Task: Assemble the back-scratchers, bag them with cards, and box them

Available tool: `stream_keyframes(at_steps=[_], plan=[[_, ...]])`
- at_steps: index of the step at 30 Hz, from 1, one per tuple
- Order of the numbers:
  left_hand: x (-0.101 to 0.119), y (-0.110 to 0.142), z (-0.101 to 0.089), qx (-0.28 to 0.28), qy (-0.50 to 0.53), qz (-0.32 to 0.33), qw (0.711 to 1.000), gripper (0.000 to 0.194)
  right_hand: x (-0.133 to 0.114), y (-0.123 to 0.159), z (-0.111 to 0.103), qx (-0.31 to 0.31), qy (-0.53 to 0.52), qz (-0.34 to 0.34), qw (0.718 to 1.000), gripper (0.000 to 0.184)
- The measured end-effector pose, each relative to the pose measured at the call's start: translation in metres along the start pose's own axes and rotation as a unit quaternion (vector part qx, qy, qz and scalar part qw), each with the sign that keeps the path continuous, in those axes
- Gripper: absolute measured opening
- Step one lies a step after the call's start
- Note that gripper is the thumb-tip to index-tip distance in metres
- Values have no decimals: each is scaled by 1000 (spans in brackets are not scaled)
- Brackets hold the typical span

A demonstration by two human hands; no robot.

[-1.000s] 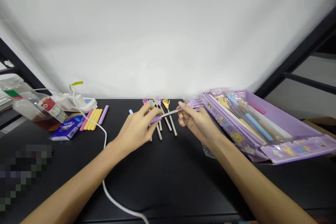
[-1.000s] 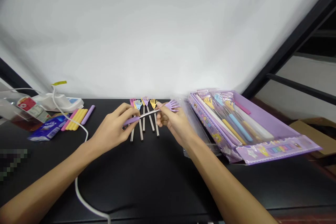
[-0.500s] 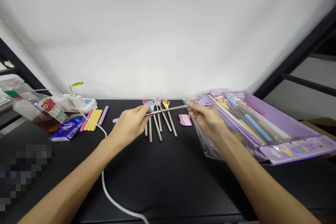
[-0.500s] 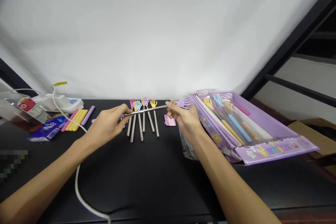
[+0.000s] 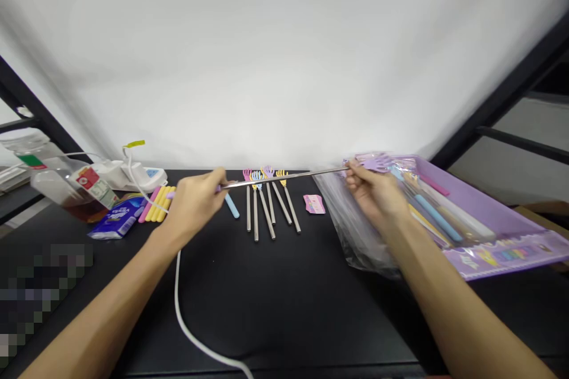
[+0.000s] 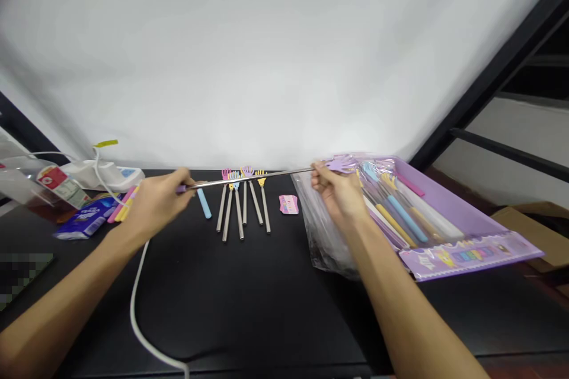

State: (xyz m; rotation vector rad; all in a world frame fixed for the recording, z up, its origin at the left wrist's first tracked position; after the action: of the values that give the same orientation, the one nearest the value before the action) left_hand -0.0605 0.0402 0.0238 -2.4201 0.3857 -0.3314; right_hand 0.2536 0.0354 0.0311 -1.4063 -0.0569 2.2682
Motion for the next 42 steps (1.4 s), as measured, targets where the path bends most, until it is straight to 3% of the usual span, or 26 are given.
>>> stream_keyframes(at_steps=[2, 7, 9, 14, 16, 23, 29, 35, 42], plan=[[-1, -1, -2, 5, 7, 0, 1000, 5, -1, -3, -5, 4, -15, -1, 1000, 39], [31, 4, 6, -2, 5, 159, 987, 26, 11, 12, 9, -85, -28, 12, 996, 32], [33, 5, 8, 9, 4, 181, 983, 28, 11, 12, 9, -77, -24, -10, 997, 34], [14, 2, 2, 83, 14, 161, 983, 19, 2, -4, -5, 29, -36, -86, 995, 37], [16, 1, 0, 107, 17, 146, 983, 19, 2, -4, -5, 59, -56, -97, 992, 36], [43, 1, 2, 80, -18, 172, 982, 24, 6, 5, 2, 27, -63, -50, 996, 33], [29, -3, 0, 121, 0, 167, 979, 14, -1, -6, -9, 99, -82, -85, 988, 35], [44, -3, 1, 108, -49, 199, 973, 21, 9, 5, 2, 85, -125, -55, 987, 35], [23, -1, -5, 148, -31, 175, 973, 9, -7, -15, -25, 154, -85, -97, 980, 39]])
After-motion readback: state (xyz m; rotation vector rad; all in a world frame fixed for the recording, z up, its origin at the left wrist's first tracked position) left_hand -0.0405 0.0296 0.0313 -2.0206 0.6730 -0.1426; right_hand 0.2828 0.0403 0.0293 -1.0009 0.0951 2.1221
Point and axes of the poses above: each hand's wrist, its own y-axis away from the middle knuckle, its own z-axis out of the palm, x = y × z, the point moved 1 cm from there along -y, towards the middle knuckle, and after that the axes turned 10 degrees about -z, right-handed, at the moved point
